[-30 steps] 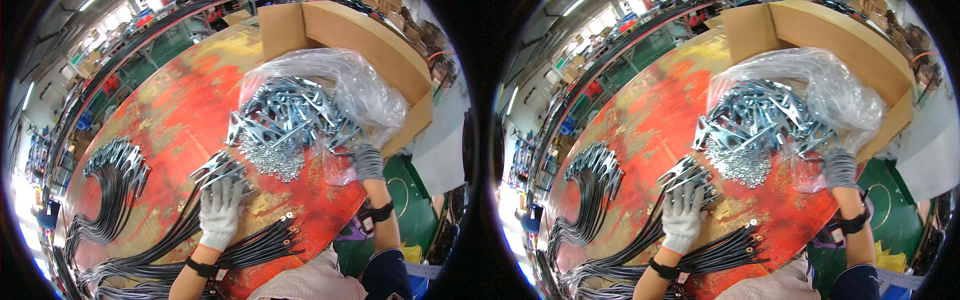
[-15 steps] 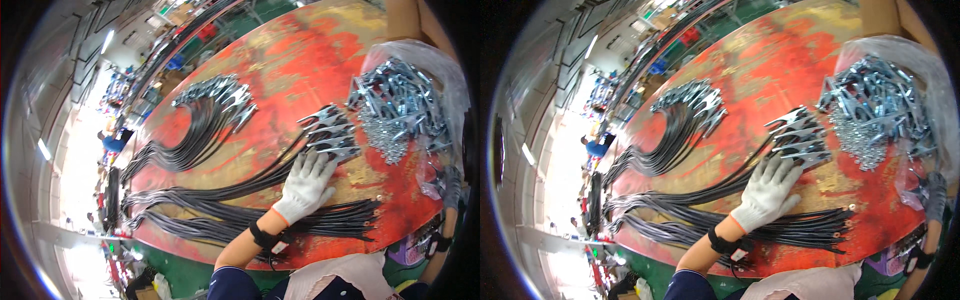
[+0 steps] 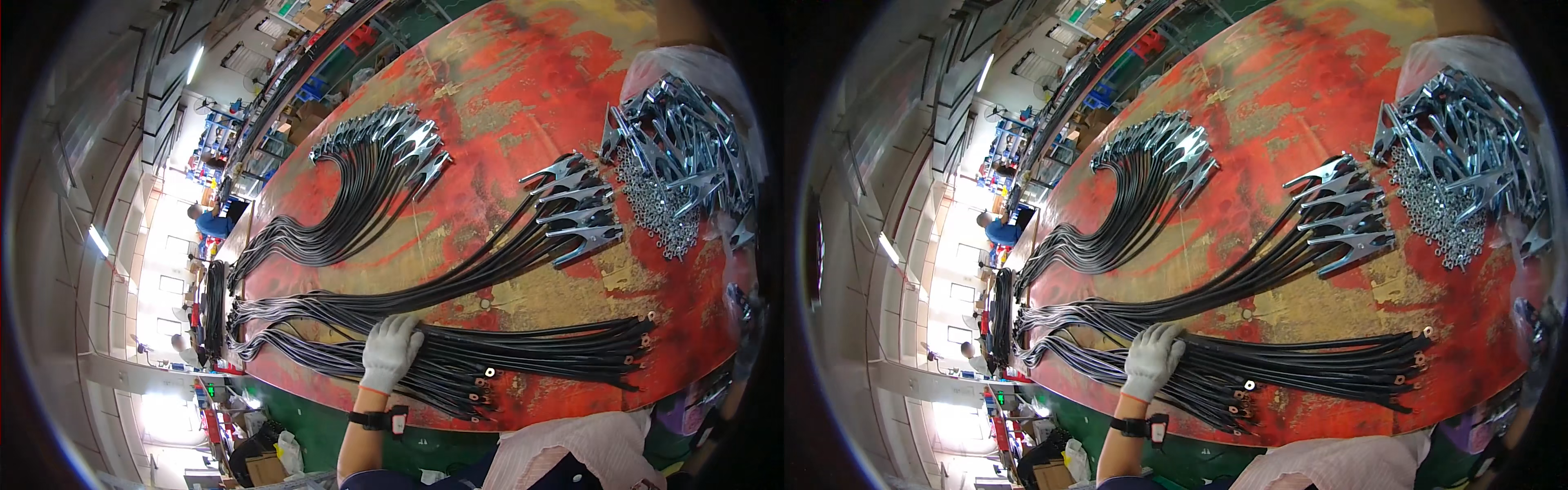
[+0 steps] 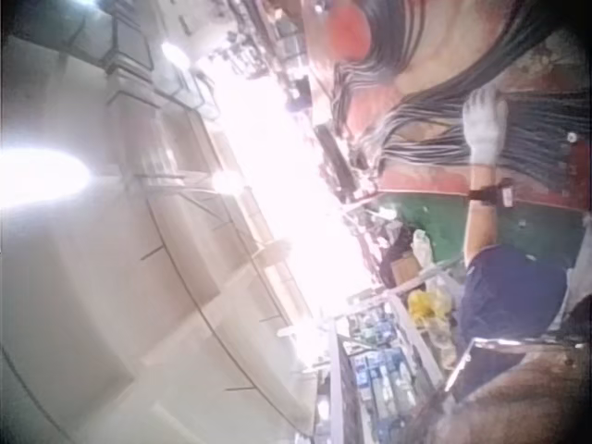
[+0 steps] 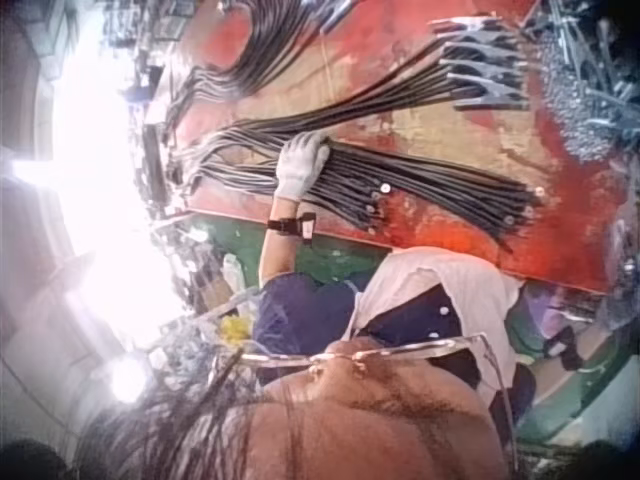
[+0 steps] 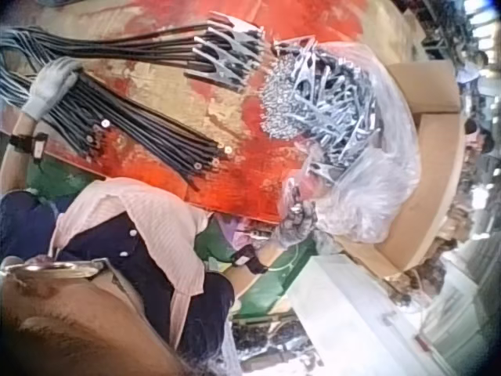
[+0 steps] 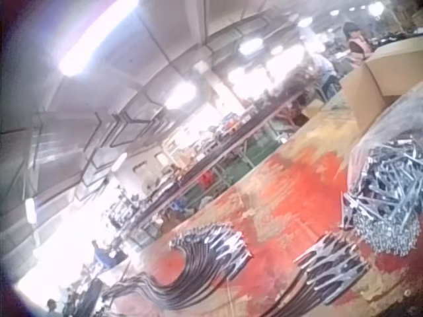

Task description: Manually assemble metal clamps onto the ends of black cables and secure them using a pneumatic screwdriver.

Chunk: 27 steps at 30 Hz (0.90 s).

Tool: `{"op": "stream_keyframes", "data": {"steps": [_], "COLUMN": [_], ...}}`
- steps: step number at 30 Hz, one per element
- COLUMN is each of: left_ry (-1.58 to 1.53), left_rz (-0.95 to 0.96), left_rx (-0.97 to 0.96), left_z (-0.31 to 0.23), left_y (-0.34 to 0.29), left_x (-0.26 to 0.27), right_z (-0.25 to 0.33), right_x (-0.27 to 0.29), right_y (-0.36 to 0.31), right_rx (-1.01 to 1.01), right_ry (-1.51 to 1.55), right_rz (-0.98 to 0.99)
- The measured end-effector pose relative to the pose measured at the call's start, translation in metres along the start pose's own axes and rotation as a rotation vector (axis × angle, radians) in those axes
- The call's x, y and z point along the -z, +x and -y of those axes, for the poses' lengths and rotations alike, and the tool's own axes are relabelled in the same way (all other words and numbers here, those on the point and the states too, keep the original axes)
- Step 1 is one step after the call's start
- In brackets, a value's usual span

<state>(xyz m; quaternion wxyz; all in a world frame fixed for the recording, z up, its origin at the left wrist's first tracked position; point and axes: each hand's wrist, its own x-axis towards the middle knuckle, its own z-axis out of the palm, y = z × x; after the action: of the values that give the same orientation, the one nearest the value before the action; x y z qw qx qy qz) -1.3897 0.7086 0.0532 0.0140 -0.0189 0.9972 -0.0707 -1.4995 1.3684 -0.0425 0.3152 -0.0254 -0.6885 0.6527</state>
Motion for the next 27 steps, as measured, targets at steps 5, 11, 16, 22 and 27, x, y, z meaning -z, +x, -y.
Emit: {"op": "stream_keyframes", "data": {"steps": [5, 11, 16, 22, 27], "left_ry": [-0.116, -0.124, -0.186, 0.117, 0.163], "left_rz": [-0.006, 0.113, 0.169, 0.195, 0.309], "left_rx": [0.162, 0.048, 0.201, 0.336, 0.350], "left_z": [-0.006, -0.022, -0.024, 0.022, 0.025], "left_y": [-0.024, -0.008, 0.008, 0.000, 0.010], "left_x": [-0.007, 0.012, 0.016, 0.003, 0.001], "right_z": [0.000, -0.036, -0.036, -0.016, 0.001], "right_x": [0.018, 0.051, 0.030, 0.042, 0.052], "right_y": [-0.020, -0.032, -0.051, -0.056, -0.065], "right_rx": [-0.184, -0.144, 0.458, 0.054, -0.026], "right_ry": [-0.120, -0.308, -0.826, -1.044, -0.966], "right_rz": [0.163, 0.478, 0.851, 0.812, 0.717]}}
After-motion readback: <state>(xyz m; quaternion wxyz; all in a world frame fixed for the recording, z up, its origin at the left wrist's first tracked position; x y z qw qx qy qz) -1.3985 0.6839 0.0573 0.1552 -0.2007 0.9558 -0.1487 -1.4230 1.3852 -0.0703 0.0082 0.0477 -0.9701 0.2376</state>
